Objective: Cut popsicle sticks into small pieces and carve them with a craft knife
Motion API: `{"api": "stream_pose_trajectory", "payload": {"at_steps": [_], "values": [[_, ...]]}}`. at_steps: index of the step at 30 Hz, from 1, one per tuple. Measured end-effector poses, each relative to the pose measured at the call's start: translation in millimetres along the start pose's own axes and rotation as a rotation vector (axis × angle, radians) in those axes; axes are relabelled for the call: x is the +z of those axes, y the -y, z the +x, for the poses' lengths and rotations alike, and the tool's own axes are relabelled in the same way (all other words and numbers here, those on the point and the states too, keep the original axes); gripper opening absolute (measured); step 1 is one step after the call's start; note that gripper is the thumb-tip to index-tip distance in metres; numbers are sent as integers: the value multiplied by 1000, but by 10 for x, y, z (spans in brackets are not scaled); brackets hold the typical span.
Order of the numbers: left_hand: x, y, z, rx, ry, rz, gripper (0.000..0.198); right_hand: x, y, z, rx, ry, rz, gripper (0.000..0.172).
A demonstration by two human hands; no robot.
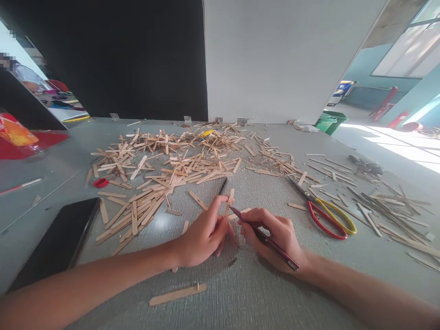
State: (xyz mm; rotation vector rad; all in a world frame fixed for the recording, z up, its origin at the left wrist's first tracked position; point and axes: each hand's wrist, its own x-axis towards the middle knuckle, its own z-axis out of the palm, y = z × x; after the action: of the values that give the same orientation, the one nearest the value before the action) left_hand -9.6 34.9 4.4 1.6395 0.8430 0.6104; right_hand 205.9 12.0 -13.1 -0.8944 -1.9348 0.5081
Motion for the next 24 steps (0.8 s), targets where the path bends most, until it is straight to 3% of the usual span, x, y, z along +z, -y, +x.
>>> {"api": "stream_pose_trajectory", "payload": {"at_steps": [12, 24], "values": [[30, 56, -16, 14, -5, 4, 29, 43, -15, -16, -93, 72, 19, 16], [23, 67, -25, 22, 15, 1, 29, 41, 109, 44, -43, 60, 88, 13]]}}
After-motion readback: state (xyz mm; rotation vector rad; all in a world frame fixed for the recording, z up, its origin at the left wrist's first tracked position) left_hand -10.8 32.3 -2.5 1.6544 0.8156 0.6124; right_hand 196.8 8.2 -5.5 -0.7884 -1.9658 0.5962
